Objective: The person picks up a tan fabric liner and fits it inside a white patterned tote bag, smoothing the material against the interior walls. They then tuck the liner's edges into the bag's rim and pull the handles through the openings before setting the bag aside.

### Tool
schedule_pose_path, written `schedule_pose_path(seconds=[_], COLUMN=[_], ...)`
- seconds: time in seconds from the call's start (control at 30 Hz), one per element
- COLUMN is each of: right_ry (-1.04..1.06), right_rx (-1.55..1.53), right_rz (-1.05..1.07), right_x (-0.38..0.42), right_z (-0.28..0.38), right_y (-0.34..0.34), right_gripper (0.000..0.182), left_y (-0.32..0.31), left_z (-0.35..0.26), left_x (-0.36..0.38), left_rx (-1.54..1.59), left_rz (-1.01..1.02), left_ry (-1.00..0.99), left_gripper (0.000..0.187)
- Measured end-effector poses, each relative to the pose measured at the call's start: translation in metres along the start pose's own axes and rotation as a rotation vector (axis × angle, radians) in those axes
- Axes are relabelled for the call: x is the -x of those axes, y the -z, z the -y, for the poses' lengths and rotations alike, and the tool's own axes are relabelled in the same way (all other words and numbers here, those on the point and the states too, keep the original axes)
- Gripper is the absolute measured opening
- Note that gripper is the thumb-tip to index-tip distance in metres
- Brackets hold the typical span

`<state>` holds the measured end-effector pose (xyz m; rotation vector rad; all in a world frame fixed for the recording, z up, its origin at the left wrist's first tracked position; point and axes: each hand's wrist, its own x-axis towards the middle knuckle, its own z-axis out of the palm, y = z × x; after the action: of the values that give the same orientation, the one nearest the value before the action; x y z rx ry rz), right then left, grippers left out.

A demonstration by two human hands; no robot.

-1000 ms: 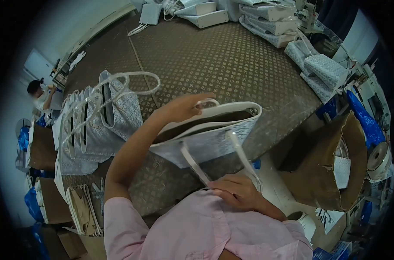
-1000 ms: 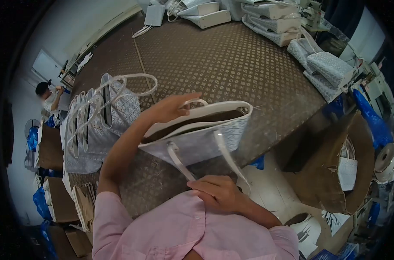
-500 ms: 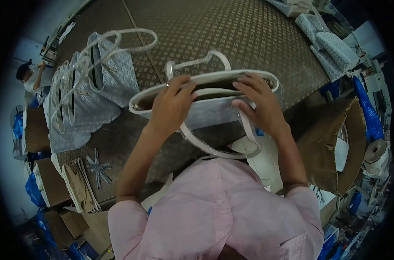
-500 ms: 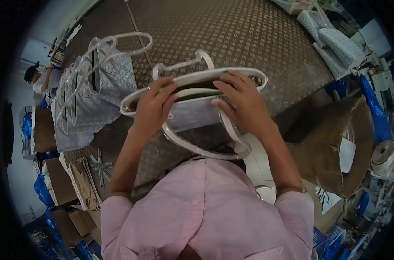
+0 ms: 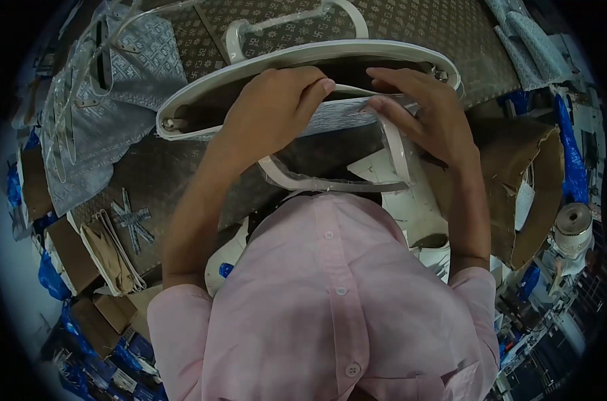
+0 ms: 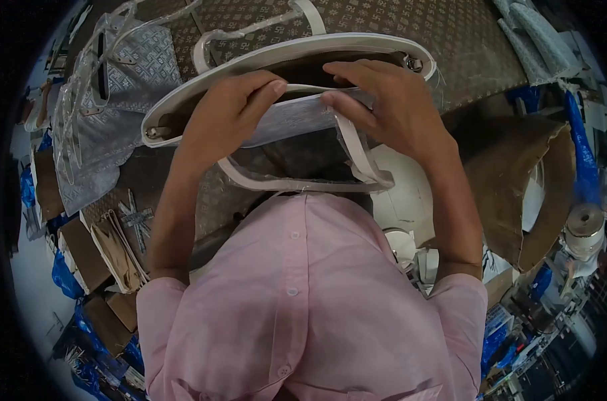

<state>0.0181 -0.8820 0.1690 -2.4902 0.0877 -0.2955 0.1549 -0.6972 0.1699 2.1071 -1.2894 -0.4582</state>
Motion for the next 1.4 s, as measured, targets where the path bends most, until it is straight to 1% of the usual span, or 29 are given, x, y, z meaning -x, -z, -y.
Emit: schedule_pose_path(seconds=[0.07, 0.2, 0.27, 0.3, 0.37, 0.4, 0.43, 0.5, 0.53, 0.6, 0.67, 0.73, 0.77, 0.83, 0.9, 0.97, 1.03, 1.17, 1.23, 1.27, 1.3, 1.33, 1.37, 1.4], right_ry=[0.069, 0.049, 0.174, 0.166, 0.25, 0.374, 0.499, 0.511, 0.509, 0.462, 0.428, 0.41, 0.413, 0.415, 0.385, 0.405, 0.425, 0.458, 0.467, 0.455, 0.446, 0.387, 0.331, 0.288], right_rx=[0.048, 0.082, 0.241, 0.264, 0.297, 0.331, 0.359, 0.238, 0.252, 0.04, 0.051, 0.057, 0.054, 0.042, 0.015, -0.015, -0.039, -0.166, -0.238, -0.128, -0.019, 0.062, 0.14, 0.143], right_rz=[0.04, 0.092, 0.128, 0.123, 0.042, -0.05, -0.146, -0.185, -0.202, -0.355, -0.385, -0.404, -0.399, -0.392, -0.443, -0.454, -0.463, -0.448, -0.448, -0.474, -0.499, -0.435, -0.367, -0.242], right_x=[0.0, -0.002, -0.001, 0.0, 0.001, 0.002, 0.003, 0.01, 0.011, 0.013, 0.013, 0.013, 0.016, 0.018, 0.017, 0.012, 0.012, 0.018, 0.022, 0.021, 0.019, 0.014, 0.011, 0.012], right_z=[-0.001, -0.004, -0.008, -0.008, -0.004, 0.001, 0.009, 0.031, 0.035, 0.035, 0.032, 0.026, 0.024, 0.025, 0.03, 0.023, 0.019, 0.016, 0.01, 0.006, 0.002, 0.001, -0.001, -0.007], right_y=[0.0, 0.005, 0.011, 0.012, 0.008, 0.004, -0.003, -0.017, -0.028, -0.048, -0.05, -0.05, -0.052, -0.054, -0.057, -0.058, -0.058, -0.052, -0.045, -0.037, -0.028, -0.017, -0.009, -0.006], right_gripper=[0.037, 0.038, 0.039, 0.039, 0.035, 0.033, 0.031, 0.031, 0.031, 0.032, 0.031, 0.03, 0.03, 0.029, 0.031, 0.031, 0.031, 0.026, 0.025, 0.025, 0.025, 0.028, 0.031, 0.037], left_y=[-0.002, -0.002, 0.005, 0.007, 0.009, 0.007, 0.003, -0.004, 0.0, 0.003, 0.0, -0.005, -0.002, 0.004, 0.008, 0.009, 0.006, 0.004, 0.0, 0.003, 0.008, 0.011, 0.009, 0.005], left_z=[-0.003, -0.003, -0.004, -0.005, -0.006, -0.006, -0.003, 0.005, 0.002, 0.0, 0.0, 0.001, -0.001, -0.008, -0.013, -0.013, -0.01, -0.01, -0.007, -0.01, -0.015, -0.018, -0.019, -0.02], left_x=[0.007, 0.01, 0.006, 0.001, -0.015, -0.022, -0.027, -0.034, -0.035, -0.036, -0.033, -0.031, -0.032, -0.033, -0.034, -0.033, -0.028, -0.022, -0.018, -0.017, -0.018, -0.018, -0.017, -0.015], left_rx=[0.014, 0.018, 0.173, 0.182, 0.188, 0.172, 0.178, 0.185, 0.279, 0.275, 0.281, 0.313, 0.308, 0.219, 0.218, 0.214, 0.284, 0.33, 0.298, 0.294, 0.221, 0.151, 0.149, 0.165], left_rz=[-0.088, -0.048, 0.122, 0.119, 0.34, 0.356, 0.351, 0.309, 0.361, 0.334, 0.309, 0.159, 0.158, 0.267, 0.277, 0.275, 0.23, 0.293, 0.282, 0.279, 0.363, 0.447, 0.437, 0.399], left_ry=[-0.012, 0.011, 0.098, 0.075, 0.186, 0.194, 0.166, 0.079, 0.151, 0.153, 0.165, 0.098, 0.101, 0.213, 0.215, 0.21, 0.113, 0.147, 0.014, 0.026, 0.067, 0.112, 0.131, 0.045], left_gripper=[0.032, 0.031, 0.034, 0.034, 0.037, 0.041, 0.041, 0.041, 0.04, 0.039, 0.038, 0.037, 0.037, 0.037, 0.036, 0.036, 0.035, 0.032, 0.033, 0.033, 0.034, 0.036, 0.036, 0.036])
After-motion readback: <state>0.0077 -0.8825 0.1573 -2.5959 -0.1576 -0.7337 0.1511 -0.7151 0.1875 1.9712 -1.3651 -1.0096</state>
